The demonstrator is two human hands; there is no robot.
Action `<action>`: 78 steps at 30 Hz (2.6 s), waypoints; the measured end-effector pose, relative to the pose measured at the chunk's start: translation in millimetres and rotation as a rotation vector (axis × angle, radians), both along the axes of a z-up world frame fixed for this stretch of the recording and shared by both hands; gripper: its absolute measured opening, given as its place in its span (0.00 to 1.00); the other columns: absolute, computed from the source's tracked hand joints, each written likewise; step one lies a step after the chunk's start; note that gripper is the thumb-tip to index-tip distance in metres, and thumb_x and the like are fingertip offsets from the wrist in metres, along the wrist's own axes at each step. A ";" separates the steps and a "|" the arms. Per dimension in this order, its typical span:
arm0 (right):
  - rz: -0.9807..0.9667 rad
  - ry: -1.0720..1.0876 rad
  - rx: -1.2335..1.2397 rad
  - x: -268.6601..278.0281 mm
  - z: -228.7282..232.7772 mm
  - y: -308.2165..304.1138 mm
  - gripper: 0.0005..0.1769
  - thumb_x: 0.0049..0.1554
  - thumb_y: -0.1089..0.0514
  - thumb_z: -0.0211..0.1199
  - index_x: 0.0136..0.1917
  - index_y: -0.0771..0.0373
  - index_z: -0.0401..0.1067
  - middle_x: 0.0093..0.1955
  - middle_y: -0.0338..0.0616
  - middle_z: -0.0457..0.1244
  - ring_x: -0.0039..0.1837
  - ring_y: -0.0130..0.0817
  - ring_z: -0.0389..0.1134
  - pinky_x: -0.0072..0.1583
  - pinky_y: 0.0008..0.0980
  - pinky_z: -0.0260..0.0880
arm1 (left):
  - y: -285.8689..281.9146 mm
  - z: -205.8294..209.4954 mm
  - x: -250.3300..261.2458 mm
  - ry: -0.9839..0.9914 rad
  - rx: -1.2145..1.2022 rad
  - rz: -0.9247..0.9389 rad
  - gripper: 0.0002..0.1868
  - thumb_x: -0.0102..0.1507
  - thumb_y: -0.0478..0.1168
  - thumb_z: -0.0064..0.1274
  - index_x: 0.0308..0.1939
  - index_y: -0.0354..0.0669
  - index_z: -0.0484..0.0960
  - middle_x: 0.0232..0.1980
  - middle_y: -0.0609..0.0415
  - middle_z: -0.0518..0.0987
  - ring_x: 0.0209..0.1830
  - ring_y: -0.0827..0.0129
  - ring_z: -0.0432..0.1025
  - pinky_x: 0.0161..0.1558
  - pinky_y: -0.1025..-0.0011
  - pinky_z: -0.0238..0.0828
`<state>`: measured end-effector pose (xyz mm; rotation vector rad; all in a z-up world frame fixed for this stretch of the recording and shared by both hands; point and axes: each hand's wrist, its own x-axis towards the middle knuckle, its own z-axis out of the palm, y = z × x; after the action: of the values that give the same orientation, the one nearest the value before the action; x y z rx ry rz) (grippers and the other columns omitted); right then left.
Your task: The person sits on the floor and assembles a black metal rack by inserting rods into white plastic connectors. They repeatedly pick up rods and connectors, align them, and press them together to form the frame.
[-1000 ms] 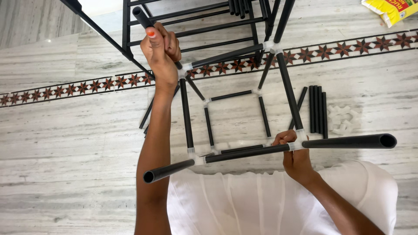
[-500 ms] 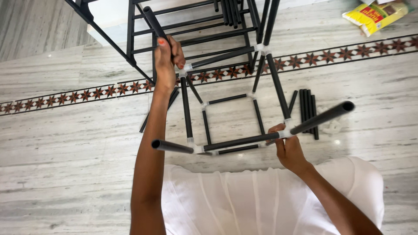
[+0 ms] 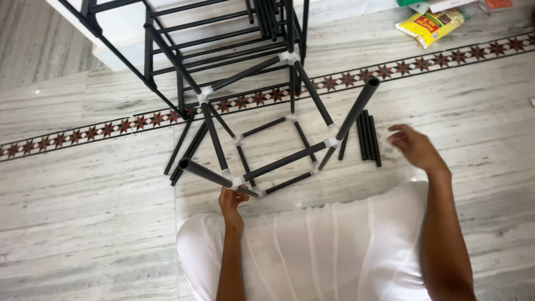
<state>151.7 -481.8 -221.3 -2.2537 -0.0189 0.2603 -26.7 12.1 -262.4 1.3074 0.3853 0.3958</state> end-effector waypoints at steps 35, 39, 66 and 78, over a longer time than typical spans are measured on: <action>-0.255 -0.036 -0.497 30.2 -58.4 7.7 0.15 0.53 0.56 0.73 0.52 0.62 0.76 0.47 0.50 0.71 0.51 0.47 0.72 0.54 0.46 0.73 | 8.2 -3.6 10.9 -0.467 -0.294 -0.402 0.27 0.66 0.56 0.64 0.27 0.33 0.80 0.39 0.50 0.77 0.35 0.68 0.68 0.38 0.69 0.64; -0.396 -0.398 -0.146 8.3 -26.2 9.7 0.14 0.55 0.60 0.70 0.52 0.68 0.74 0.46 0.49 0.70 0.49 0.41 0.72 0.53 0.40 0.72 | 7.1 -4.3 12.1 -0.390 -0.306 -0.393 0.32 0.61 0.60 0.63 0.51 0.32 0.80 0.35 0.54 0.76 0.31 0.72 0.67 0.34 0.74 0.63; 0.120 0.057 1.461 -213.5 179.4 200.3 0.34 0.63 0.63 0.60 0.79 0.63 0.52 0.60 0.61 0.67 0.63 0.49 0.71 0.63 0.45 0.73 | -54.4 98.3 -7.0 -0.278 0.161 -0.250 0.29 0.59 0.56 0.60 0.56 0.44 0.74 0.51 0.57 0.76 0.50 0.73 0.73 0.53 0.68 0.72; 0.090 -0.542 0.808 -228.1 195.2 220.7 0.14 0.58 0.75 0.60 0.58 0.69 0.74 0.58 0.55 0.70 0.63 0.43 0.73 0.63 0.39 0.79 | -86.6 266.6 -73.7 -0.698 0.791 -0.172 0.19 0.60 0.45 0.67 0.49 0.40 0.81 0.42 0.52 0.80 0.39 0.63 0.76 0.40 0.71 0.73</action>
<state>-76.4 -261.1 -26.1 -1.4560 -0.4343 -0.2816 -100.4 -74.5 4.2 1.8295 -0.5271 0.8717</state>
